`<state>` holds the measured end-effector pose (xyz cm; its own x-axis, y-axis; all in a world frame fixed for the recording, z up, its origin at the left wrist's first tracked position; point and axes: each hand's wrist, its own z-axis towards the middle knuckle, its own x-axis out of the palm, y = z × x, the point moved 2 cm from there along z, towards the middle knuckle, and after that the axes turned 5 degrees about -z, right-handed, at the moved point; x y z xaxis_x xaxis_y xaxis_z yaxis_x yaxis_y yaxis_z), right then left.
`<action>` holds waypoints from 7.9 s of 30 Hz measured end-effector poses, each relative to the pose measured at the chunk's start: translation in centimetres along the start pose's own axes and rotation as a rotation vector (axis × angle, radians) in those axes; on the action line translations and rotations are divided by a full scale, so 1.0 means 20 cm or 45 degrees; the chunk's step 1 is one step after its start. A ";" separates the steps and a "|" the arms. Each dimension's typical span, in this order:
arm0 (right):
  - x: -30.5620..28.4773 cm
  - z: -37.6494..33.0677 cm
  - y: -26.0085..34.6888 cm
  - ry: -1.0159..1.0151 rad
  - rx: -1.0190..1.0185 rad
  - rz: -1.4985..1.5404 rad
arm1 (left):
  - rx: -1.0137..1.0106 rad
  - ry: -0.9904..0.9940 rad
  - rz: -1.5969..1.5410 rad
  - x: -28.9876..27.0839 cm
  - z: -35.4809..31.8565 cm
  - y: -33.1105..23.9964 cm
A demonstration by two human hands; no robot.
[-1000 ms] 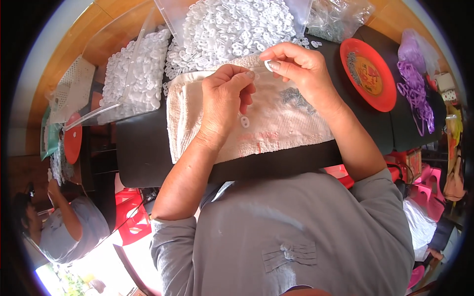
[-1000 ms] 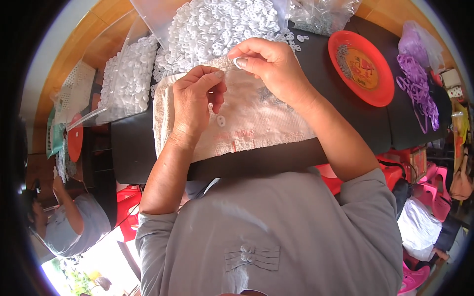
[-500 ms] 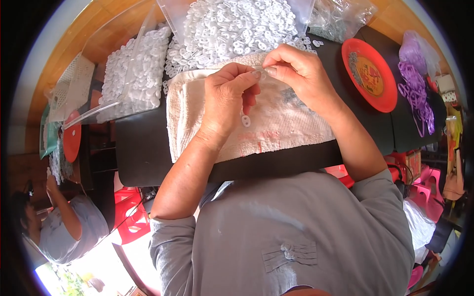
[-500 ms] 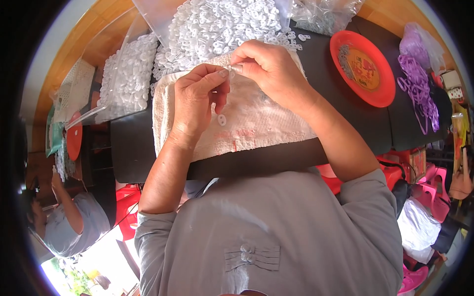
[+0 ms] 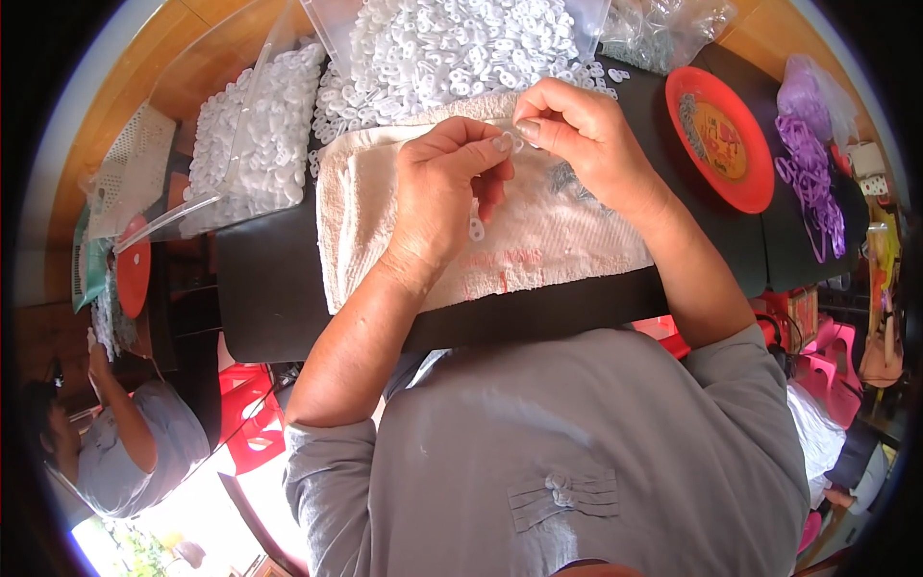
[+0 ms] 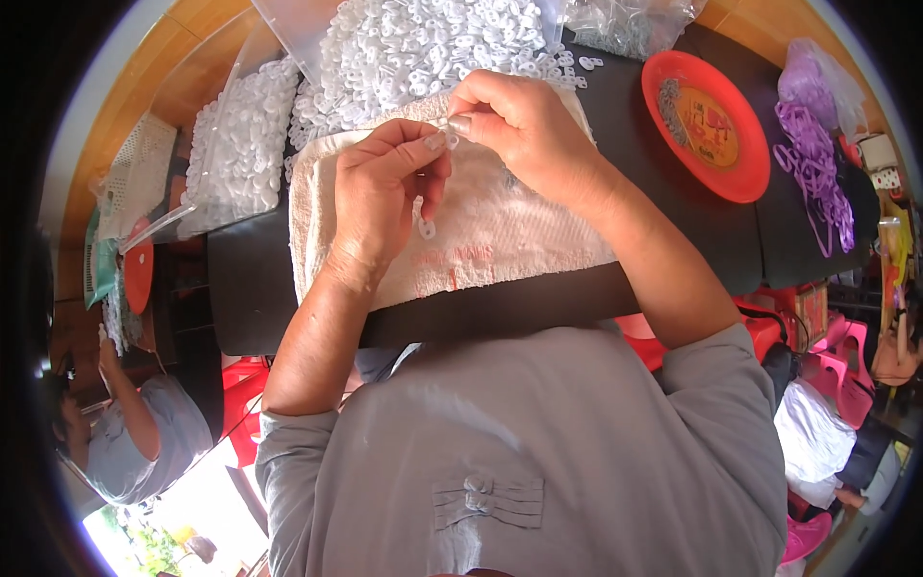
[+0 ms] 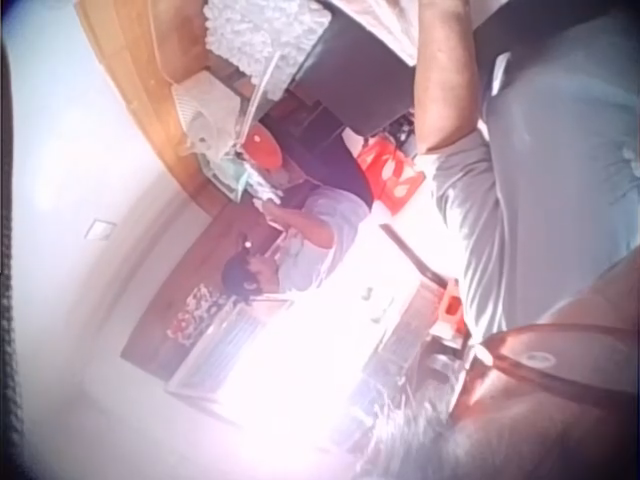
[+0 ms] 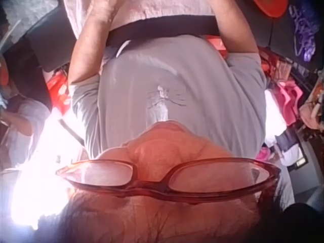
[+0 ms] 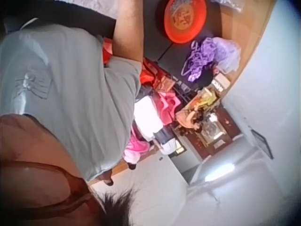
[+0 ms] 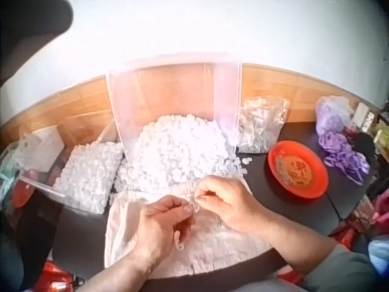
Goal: Manually assembling small white plastic components at a workbench.
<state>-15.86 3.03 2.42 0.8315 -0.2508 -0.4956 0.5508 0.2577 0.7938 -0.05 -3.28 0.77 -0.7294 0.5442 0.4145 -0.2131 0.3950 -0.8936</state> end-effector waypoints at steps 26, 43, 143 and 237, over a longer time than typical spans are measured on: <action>-0.04 0.01 -0.02 0.025 0.284 0.332 | 0.068 -0.105 0.057 -0.01 0.00 0.01; -0.04 0.00 0.00 0.087 0.271 0.302 | 0.116 -0.091 0.257 0.01 -0.02 -0.01; 0.00 0.00 -0.05 -0.039 0.546 0.409 | 0.010 -0.134 0.131 -0.02 0.02 0.01; -0.32 -0.07 -0.27 -0.213 0.430 0.078 | 0.016 -0.078 0.351 0.00 0.01 0.06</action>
<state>-24.02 4.53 0.84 0.8236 -0.4005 -0.4015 0.4229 -0.0380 0.9054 -0.45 -3.02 -0.45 -0.7990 0.5838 0.1442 -0.0085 0.2288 -0.9734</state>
